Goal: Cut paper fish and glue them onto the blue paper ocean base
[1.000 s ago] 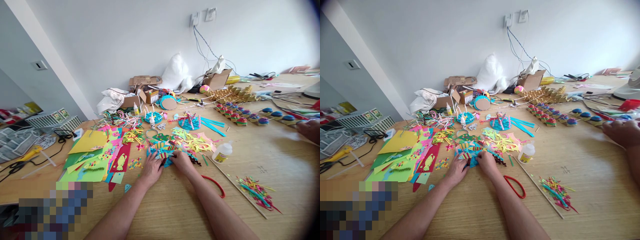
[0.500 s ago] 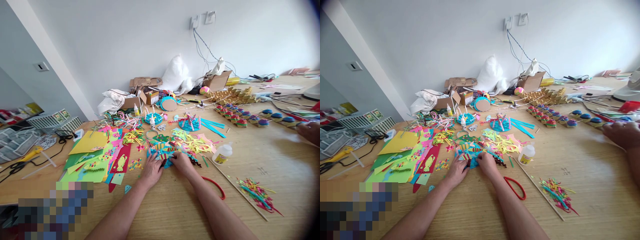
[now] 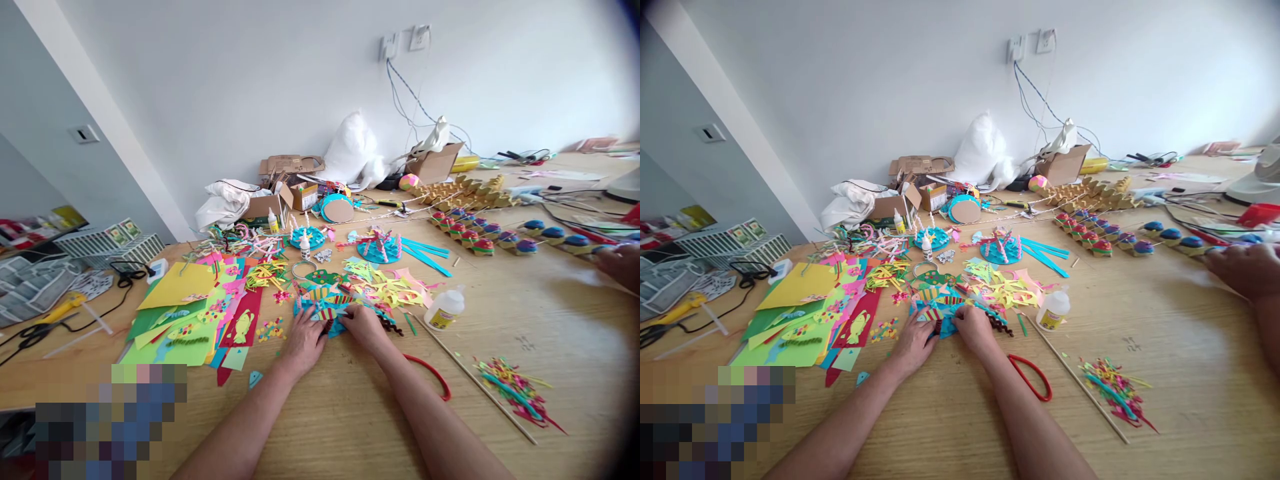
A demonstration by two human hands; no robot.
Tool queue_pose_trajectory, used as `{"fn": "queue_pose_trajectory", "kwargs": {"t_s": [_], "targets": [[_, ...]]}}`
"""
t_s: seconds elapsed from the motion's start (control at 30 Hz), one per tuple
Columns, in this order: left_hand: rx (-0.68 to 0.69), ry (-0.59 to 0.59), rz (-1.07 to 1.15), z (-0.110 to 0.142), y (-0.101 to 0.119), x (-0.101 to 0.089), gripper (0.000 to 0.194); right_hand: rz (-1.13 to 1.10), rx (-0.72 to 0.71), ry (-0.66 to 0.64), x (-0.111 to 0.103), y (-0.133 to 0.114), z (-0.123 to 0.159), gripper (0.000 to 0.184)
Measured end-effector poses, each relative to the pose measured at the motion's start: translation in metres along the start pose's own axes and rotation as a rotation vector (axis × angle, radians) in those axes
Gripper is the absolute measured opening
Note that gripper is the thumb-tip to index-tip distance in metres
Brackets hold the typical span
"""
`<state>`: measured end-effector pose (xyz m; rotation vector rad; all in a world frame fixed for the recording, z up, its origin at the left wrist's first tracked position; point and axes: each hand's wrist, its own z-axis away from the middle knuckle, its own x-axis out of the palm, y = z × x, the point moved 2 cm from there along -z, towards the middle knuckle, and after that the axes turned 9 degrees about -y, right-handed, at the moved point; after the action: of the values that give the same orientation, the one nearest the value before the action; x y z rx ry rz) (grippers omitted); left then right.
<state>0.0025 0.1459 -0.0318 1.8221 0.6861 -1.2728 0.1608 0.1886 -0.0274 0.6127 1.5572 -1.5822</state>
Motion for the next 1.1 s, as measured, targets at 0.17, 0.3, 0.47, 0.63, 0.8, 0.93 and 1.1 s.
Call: {"fn": "queue_pose_trajectory", "kwargs": {"t_s": [0.17,0.3,0.47,0.63,0.8,0.93,1.1], "targets": [[0.005,0.004,0.006,-0.0003,-0.0013,0.0011,0.024,0.001,0.002,-0.003,-0.0004,-0.0005,-0.0002,0.014],[-0.002,-0.003,0.001,-0.0004,-0.0006,0.0005,0.025,0.002,0.014,-0.002,-0.0014,-0.0011,0.0004,0.012],[-0.005,-0.01,0.005,-0.0002,0.0007,-0.0014,0.023,-0.001,0.015,-0.006,-0.002,-0.002,0.0017,0.011],[-0.004,-0.006,0.011,-0.0004,0.0002,-0.0012,0.024,-0.003,0.012,-0.006,-0.0017,-0.0015,0.0017,0.011],[-0.003,-0.009,-0.01,-0.0007,-0.0016,0.002,0.026,-0.004,0.005,-0.002,-0.0009,0.0002,-0.0002,0.012],[-0.002,-0.008,-0.013,-0.0005,-0.002,0.0023,0.025,-0.007,0.002,0.003,-0.0001,0.001,-0.0007,0.013],[-0.012,-0.001,-0.026,-0.0003,-0.001,0.0007,0.022,-0.015,0.001,-0.012,0.0008,0.0016,-0.0007,0.013]]}}
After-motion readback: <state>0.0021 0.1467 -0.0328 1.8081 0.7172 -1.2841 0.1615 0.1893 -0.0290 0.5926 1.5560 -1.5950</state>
